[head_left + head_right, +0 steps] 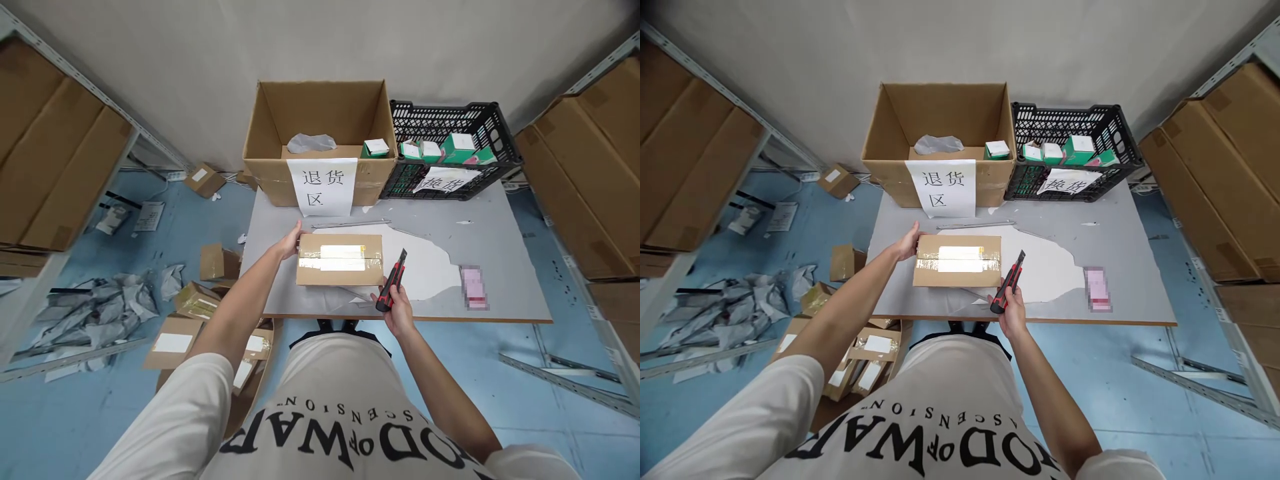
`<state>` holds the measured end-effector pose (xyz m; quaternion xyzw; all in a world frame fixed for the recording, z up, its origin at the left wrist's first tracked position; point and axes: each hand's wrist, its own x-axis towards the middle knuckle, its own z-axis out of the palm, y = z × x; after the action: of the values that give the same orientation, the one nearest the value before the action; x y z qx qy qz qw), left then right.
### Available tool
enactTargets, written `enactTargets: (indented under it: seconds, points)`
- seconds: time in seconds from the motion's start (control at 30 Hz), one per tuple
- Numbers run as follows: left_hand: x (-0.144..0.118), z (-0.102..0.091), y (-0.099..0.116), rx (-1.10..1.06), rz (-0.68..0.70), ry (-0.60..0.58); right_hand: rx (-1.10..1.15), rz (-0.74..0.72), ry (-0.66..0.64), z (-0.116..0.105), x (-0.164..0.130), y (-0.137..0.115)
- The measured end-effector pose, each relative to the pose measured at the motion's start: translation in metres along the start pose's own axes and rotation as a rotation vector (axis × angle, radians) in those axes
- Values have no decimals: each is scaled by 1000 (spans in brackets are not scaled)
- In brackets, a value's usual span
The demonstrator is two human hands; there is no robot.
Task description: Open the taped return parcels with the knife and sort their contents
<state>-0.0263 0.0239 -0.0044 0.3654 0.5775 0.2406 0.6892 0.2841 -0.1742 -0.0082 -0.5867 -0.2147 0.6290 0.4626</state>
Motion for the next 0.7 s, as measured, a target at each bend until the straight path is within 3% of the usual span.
enactTargets:
  seconds: [0.07, 0.17, 0.37, 0.53, 0.7]
  points:
    - [-6, 0, 1, -20, -23, -32, 2, -55, 29, 2, 7, -4]
    - [-18, -1, 5, -87, -16, 13, 6, -155, 59, 5, 27, -24]
    - [-56, 10, -7, -335, 12, 229, 36, -137, -3, 29, 85, -105]
    - [-94, 50, -50, -530, 18, 395, -106, -7, -104, 60, 134, -152]
    - [-119, 92, -87, -615, -7, 407, -214, 91, -138, 73, 163, -151]
